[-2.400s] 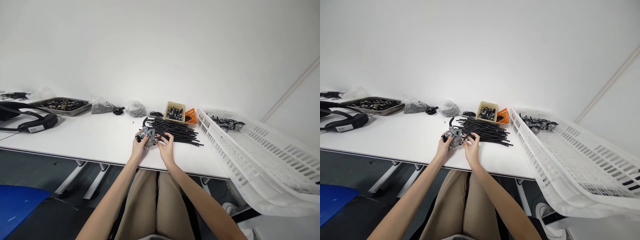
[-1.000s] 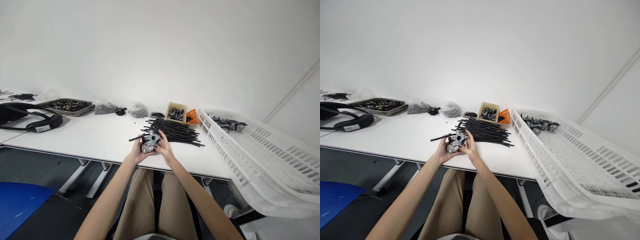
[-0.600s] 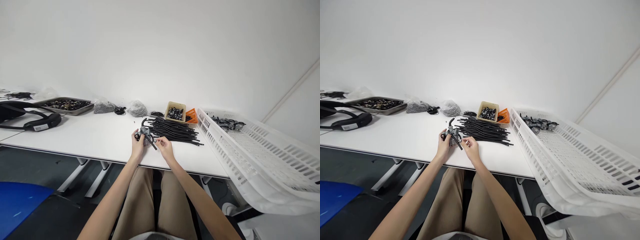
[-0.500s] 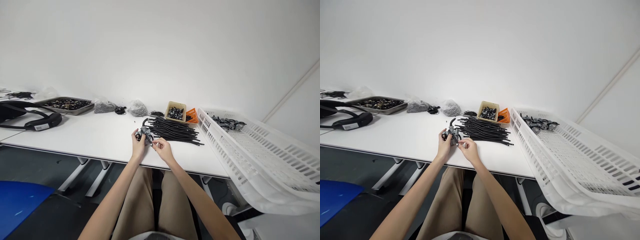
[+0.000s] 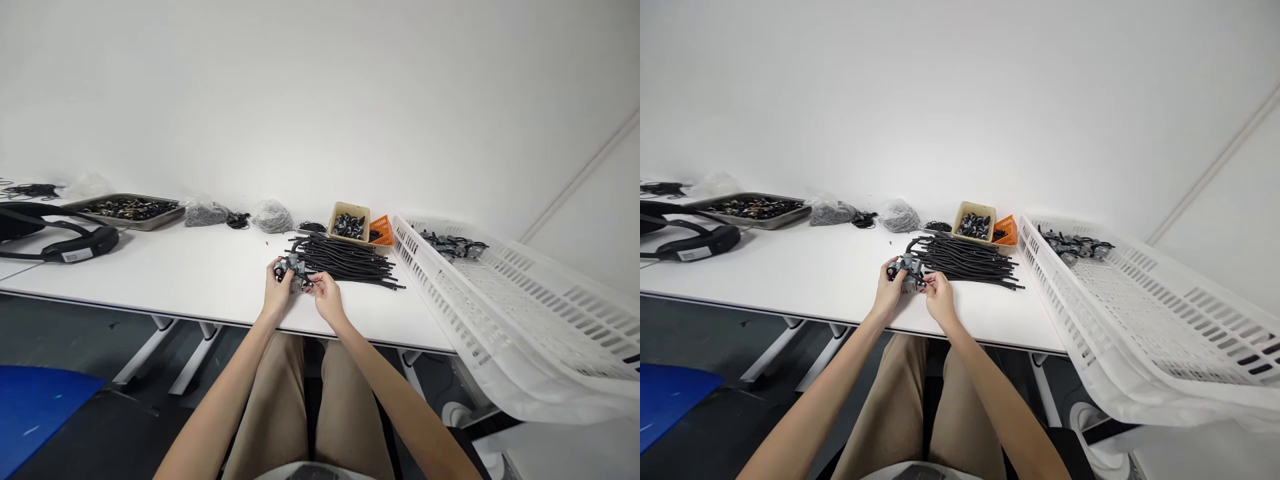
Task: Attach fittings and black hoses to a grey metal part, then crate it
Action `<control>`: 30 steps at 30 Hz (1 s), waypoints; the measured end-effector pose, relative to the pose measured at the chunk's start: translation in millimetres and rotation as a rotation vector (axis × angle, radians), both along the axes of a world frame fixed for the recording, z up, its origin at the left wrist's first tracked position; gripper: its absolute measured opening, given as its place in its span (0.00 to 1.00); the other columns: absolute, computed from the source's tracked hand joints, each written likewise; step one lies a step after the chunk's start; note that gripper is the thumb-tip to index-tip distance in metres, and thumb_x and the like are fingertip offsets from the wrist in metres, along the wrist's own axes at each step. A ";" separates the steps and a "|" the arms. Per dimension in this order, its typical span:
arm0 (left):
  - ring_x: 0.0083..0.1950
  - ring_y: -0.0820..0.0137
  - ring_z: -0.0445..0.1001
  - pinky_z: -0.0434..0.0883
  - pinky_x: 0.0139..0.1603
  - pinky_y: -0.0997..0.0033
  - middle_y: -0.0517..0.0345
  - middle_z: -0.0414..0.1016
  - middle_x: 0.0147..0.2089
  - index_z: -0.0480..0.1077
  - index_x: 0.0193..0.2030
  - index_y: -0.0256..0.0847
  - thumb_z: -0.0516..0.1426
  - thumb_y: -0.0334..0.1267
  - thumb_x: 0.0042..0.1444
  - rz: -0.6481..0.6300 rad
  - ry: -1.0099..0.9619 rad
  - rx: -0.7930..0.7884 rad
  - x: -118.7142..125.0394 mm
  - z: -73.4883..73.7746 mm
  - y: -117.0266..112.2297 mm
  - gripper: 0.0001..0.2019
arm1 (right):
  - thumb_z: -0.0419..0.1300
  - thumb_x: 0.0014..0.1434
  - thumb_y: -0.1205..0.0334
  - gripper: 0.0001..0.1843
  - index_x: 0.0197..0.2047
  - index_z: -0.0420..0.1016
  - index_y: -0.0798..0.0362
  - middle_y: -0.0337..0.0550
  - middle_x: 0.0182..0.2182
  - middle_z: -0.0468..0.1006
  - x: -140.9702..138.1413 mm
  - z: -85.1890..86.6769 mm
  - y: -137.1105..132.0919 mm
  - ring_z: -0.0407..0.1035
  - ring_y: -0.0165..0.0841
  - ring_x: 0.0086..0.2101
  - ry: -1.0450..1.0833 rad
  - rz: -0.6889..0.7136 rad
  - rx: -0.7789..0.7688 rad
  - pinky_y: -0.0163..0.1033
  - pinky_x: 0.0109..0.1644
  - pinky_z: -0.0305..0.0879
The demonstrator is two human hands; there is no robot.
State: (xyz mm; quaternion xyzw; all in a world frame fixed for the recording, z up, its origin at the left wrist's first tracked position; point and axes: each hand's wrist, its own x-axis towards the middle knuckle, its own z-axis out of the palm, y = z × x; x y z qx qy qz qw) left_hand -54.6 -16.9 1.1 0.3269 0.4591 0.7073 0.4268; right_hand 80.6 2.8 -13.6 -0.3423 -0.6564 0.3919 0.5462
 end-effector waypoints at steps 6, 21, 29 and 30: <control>0.44 0.68 0.74 0.72 0.40 0.74 0.57 0.74 0.47 0.70 0.55 0.47 0.64 0.40 0.53 0.021 0.032 0.045 -2.3 -1.5 2.5 0.22 | 0.58 0.50 0.66 0.04 0.30 0.72 0.48 0.43 0.35 0.74 3.3 2.2 -1.4 0.68 0.38 0.37 -0.031 -0.096 0.003 0.47 0.49 0.67; 0.57 0.60 0.76 0.76 0.49 0.67 0.52 0.72 0.64 0.69 0.63 0.50 0.63 0.50 0.56 -0.209 0.002 0.056 1.8 5.1 -9.2 0.28 | 0.70 0.44 0.57 0.42 0.61 0.60 0.48 0.45 0.42 0.81 0.5 -1.3 3.4 0.76 0.39 0.40 0.156 0.098 -0.109 0.45 0.46 0.73; 0.64 0.50 0.72 0.75 0.60 0.49 0.59 0.49 0.78 0.61 0.69 0.58 0.57 0.60 0.59 -0.318 0.042 0.039 -2.4 6.5 -14.8 0.32 | 0.69 0.52 0.57 0.42 0.65 0.55 0.46 0.51 0.60 0.70 83.8 132.2 56.0 0.68 0.42 0.58 0.257 -0.286 0.334 0.49 0.63 0.64; 0.65 0.49 0.71 0.73 0.62 0.47 0.57 0.53 0.77 0.63 0.68 0.55 0.58 0.60 0.59 -0.327 0.069 0.010 -2.1 6.2 -15.2 0.32 | 0.68 0.54 0.56 0.42 0.67 0.52 0.46 0.51 0.60 0.69 103.5 162.3 72.5 0.68 0.42 0.58 0.232 -0.394 0.391 0.50 0.61 0.65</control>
